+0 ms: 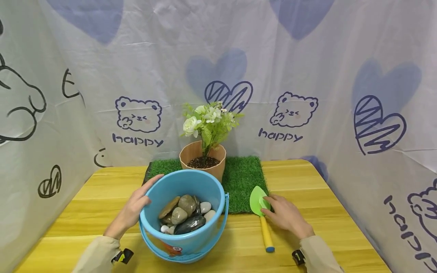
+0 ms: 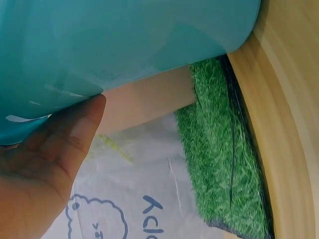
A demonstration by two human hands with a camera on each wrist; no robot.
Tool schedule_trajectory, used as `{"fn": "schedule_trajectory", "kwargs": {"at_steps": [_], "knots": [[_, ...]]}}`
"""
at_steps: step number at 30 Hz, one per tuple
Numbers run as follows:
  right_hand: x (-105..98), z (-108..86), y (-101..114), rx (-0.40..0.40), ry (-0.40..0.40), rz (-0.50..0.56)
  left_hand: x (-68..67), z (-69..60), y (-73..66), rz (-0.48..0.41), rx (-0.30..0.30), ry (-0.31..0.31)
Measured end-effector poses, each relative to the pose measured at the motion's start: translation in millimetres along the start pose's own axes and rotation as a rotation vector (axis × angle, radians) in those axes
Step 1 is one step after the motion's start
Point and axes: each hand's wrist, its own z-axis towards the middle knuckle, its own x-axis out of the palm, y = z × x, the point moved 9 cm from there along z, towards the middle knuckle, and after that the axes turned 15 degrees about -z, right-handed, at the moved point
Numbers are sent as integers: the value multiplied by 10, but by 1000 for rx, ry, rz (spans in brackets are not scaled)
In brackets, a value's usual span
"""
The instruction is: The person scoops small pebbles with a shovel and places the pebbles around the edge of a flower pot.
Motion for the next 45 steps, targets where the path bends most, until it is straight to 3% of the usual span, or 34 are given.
{"fn": "schedule_trajectory", "kwargs": {"at_steps": [7,15,20,26,31,37,42,45], "knots": [[21,-16,44,-6,39,1,161,60,9,-4,-5,22],[-46,-4,111,-19,19,-13,248,120,-5,-25,8,13],[48,-61,104,23,156,35,309,156,7,-28,-3,23],[172,-129,166,10,279,72,348,188,7,-25,-11,16],[286,-195,127,73,357,112,405,213,13,-23,-27,42],[322,-195,119,67,353,236,416,210,22,-47,-64,60],[283,-223,59,152,342,341,408,209,28,-64,-114,82],[213,-240,46,164,332,369,380,203,18,-44,-152,68]]}}
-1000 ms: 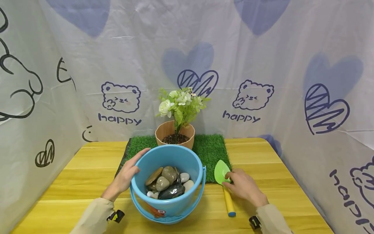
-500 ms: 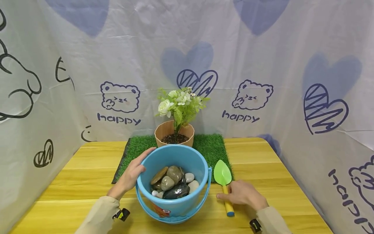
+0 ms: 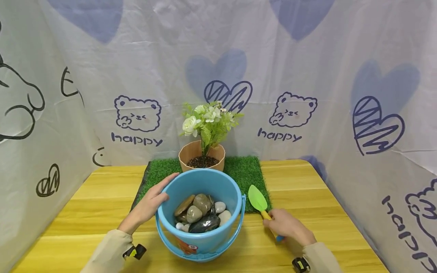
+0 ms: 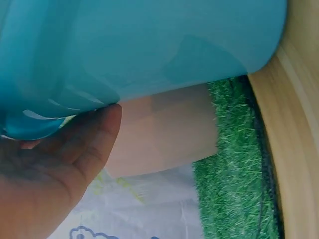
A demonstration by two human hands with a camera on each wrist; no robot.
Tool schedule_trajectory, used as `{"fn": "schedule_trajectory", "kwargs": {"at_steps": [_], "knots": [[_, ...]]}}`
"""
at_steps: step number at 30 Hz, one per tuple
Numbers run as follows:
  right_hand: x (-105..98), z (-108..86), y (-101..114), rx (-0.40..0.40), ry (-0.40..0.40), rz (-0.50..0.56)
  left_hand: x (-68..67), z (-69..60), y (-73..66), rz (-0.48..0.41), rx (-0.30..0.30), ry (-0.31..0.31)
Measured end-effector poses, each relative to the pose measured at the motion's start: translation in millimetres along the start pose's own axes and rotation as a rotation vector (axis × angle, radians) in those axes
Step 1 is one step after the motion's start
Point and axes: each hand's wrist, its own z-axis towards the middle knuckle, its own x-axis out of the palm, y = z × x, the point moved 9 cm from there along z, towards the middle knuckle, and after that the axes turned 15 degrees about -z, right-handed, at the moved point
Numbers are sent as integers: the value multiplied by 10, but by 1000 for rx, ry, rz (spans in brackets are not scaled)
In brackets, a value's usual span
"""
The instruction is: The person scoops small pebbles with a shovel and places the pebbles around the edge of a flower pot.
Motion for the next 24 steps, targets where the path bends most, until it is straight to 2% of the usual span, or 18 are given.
{"fn": "schedule_trajectory", "kwargs": {"at_steps": [5,8,13,20,24], "knots": [[-77,-64,8,-17,-5,35,-10,-54,-38,-13,-53,-20],[-181,-74,-17,-3,-71,42,20,-51,-23,-49,-69,-4],[-405,-56,35,-11,-207,17,39,-16,10,-93,-42,9],[-766,-188,412,-119,-460,14,17,-10,-10,-62,53,-7],[-931,-274,697,-190,-532,2,31,-22,-8,-65,68,-13]]}}
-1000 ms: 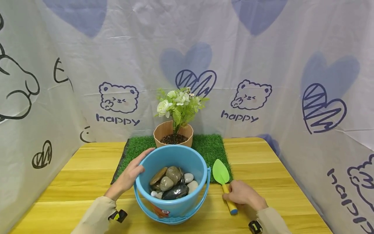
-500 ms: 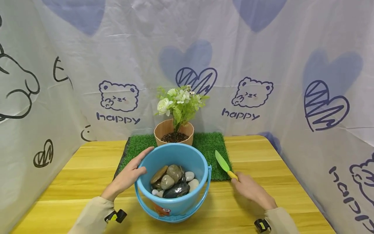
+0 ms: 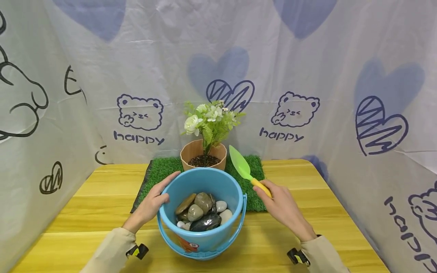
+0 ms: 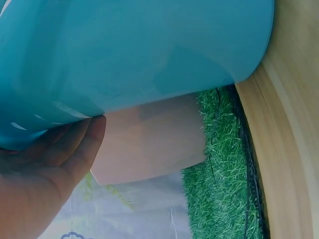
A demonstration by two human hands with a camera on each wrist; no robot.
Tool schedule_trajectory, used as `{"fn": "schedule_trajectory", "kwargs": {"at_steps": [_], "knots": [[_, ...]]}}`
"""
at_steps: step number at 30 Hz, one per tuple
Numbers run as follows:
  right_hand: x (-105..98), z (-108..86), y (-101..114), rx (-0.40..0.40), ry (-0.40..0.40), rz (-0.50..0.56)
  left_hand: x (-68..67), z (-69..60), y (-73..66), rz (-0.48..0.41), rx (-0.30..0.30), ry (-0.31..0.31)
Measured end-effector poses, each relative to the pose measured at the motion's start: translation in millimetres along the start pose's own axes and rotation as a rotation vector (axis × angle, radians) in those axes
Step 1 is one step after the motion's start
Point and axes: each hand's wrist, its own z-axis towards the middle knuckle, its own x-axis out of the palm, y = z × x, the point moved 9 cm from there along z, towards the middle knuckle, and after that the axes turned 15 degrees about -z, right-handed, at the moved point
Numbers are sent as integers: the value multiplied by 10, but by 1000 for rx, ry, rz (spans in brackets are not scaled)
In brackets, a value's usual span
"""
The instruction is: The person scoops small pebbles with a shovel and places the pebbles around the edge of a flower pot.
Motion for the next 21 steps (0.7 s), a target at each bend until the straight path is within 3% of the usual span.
{"fn": "schedule_trajectory", "kwargs": {"at_steps": [12,18,21], "knots": [[-193,43,696,-272,-143,-108,-5,8,-16,-30,37,-31],[-221,80,861,-329,-145,-179,-14,24,-10,-35,31,-44],[-199,120,962,-370,-139,-274,-19,19,13,-30,13,-39]]}}
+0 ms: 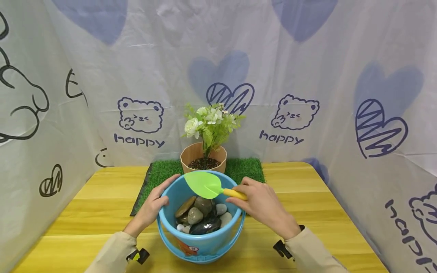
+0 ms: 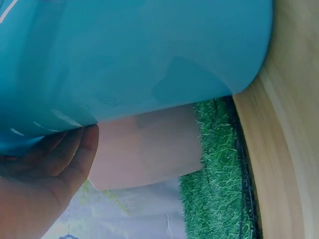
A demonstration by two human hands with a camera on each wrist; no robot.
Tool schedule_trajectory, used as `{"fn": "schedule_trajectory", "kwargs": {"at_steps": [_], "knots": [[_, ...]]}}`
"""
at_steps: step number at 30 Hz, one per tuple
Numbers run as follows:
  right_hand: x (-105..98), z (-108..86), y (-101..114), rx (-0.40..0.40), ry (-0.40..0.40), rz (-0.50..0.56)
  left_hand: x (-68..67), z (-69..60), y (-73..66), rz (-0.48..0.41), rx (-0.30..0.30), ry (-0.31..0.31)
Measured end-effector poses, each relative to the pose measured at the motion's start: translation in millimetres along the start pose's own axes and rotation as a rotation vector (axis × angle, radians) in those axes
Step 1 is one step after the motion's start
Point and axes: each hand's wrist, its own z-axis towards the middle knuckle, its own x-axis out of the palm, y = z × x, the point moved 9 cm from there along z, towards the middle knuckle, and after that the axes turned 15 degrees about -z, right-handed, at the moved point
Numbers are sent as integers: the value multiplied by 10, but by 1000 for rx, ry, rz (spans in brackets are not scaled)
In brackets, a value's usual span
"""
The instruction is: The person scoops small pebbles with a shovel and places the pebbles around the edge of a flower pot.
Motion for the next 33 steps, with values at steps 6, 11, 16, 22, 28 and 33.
{"fn": "schedule_trajectory", "kwargs": {"at_steps": [6,11,16,22,28,33], "knots": [[8,138,149,-104,26,-189,-5,-13,-14,-22,6,10],[2,178,234,-184,55,-214,8,-26,-28,-23,9,31],[-63,166,340,-277,-18,-260,11,-27,-31,-15,4,23],[-74,140,381,-306,-34,-298,20,-21,-27,-16,-4,16],[39,221,361,-322,124,-226,21,-20,5,-24,-14,2],[120,269,385,-351,237,-188,27,-25,12,-24,-10,-4]]}}
